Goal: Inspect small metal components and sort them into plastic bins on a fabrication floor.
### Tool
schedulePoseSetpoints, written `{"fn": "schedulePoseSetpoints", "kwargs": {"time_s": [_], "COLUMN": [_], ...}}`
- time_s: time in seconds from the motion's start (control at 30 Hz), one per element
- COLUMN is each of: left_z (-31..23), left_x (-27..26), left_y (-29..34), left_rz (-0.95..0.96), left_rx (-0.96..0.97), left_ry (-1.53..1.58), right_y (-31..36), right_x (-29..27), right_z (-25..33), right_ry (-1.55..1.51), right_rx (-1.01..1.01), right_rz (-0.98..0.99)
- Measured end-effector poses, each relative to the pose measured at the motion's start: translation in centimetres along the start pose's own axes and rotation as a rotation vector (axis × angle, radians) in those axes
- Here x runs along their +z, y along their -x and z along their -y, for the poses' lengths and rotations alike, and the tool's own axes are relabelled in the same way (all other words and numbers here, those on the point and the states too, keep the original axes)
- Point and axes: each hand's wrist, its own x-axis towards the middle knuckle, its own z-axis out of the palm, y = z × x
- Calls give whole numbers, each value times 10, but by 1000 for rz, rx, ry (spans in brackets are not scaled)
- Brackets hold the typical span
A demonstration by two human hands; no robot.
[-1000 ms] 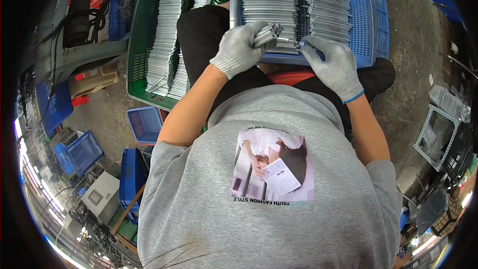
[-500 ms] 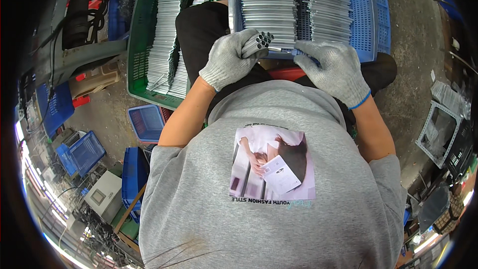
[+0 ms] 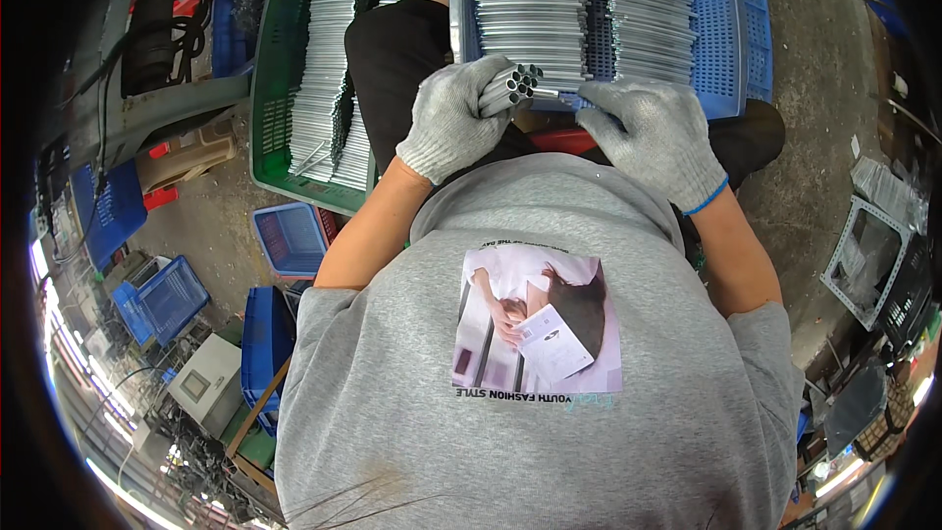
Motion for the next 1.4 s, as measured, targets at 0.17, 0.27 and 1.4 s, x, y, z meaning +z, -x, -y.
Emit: {"fn": "schedulePoseSetpoints", "kwargs": {"time_s": [0.17,0.27,1.4], "left_z": [-5,-5,3], "left_x": [-2,-3,13], "left_y": [-3,-4,-10], "left_rz": [-90,-103,-60], "left_rx": [117,167,-37], "left_ry": [-121,-133,-148], "right_y": [-2,-6,-7], "right_x": [-2,-3,6], "right_z": [2,1,-10], "right_ry": [-40,-53,-200], "right_rx": [33,69,349], "right_rz": [-3,-10,80]}}
